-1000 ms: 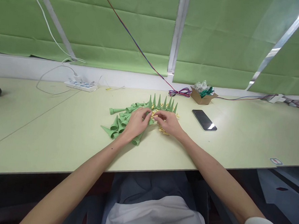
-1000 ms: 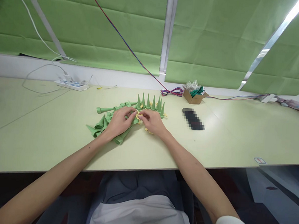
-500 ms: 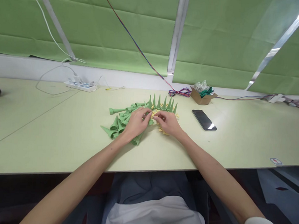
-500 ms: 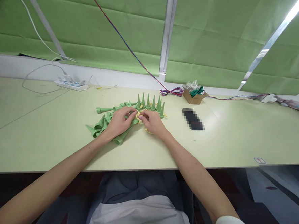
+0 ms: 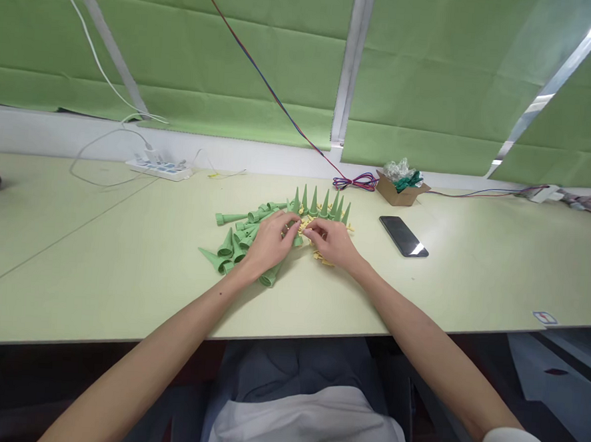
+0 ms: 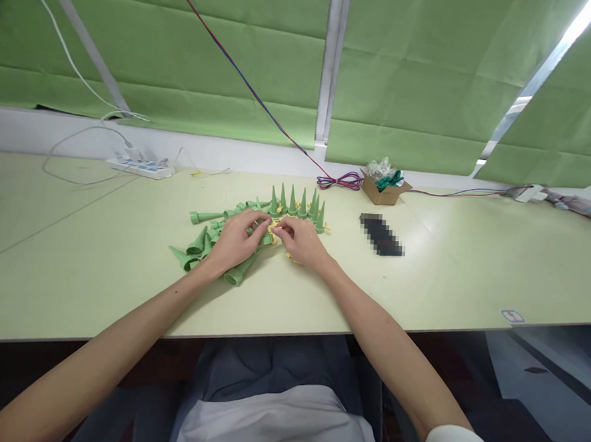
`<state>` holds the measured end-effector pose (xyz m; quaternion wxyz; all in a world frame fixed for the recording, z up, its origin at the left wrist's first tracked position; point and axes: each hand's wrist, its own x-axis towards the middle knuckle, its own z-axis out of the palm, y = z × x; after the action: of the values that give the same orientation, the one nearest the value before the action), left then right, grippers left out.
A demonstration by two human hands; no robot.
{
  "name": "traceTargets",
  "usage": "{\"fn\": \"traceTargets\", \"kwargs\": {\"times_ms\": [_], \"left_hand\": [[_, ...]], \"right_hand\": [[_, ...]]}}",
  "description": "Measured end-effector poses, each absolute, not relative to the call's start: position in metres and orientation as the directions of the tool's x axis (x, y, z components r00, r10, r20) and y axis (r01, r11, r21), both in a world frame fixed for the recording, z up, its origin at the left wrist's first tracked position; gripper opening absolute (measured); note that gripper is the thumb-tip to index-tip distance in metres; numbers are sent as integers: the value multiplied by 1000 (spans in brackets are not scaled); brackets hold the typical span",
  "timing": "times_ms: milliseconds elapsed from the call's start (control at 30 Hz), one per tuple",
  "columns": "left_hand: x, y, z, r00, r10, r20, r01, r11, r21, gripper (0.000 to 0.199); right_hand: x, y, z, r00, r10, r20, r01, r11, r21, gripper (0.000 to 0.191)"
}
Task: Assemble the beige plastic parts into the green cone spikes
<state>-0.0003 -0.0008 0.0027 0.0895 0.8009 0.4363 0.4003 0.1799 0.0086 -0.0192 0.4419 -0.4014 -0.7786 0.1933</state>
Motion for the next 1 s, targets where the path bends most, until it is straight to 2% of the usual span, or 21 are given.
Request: {"fn": "traceTargets", "kwargs": {"times_ms": [1000], "left_hand": [[-1,1,2,308,759,573,630,-614,475,23]], "right_hand": [[181,10,-20,-309,796,520,472,603,-643,23]]}}
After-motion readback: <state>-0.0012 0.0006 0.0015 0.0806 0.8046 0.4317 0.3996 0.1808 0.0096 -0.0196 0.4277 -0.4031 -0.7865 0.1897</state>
